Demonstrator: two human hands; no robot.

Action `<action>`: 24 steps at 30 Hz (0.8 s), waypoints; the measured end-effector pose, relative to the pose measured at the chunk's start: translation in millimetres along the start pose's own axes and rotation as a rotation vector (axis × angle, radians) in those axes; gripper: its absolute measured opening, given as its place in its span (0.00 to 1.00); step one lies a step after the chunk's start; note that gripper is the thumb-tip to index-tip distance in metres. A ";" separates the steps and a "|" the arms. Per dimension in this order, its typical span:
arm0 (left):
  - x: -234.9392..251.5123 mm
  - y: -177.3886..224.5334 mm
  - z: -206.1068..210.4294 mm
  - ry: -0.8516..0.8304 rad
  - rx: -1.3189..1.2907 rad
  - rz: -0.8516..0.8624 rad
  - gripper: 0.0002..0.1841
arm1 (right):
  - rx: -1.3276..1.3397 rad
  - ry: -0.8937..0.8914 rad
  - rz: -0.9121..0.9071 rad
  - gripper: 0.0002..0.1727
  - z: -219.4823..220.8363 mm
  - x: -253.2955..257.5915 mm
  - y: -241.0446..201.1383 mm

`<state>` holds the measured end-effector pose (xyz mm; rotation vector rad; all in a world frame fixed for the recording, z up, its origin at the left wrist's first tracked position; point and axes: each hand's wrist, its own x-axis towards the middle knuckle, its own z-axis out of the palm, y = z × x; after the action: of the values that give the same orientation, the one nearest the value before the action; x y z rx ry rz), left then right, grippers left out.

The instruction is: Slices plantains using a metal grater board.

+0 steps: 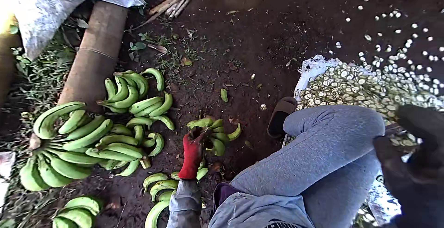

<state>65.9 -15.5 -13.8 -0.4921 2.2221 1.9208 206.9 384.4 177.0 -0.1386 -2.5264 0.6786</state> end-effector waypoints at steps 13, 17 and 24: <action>-67.8 276.4 140.4 -1.074 0.030 1.150 0.33 | -0.111 0.034 -0.537 0.27 -17.5 55.6 -31.0; -96.2 275.9 202.4 -1.078 0.343 1.271 0.61 | -0.103 0.378 -0.279 0.27 -44.6 22.0 -3.5; -159.1 259.3 322.4 -1.388 0.173 1.287 0.38 | -0.431 0.394 0.020 0.32 -104.0 -24.2 41.7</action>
<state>94.4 354.5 228.4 2.0193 1.5022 1.3273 279.1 461.0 222.6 -0.4060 -2.2482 0.0862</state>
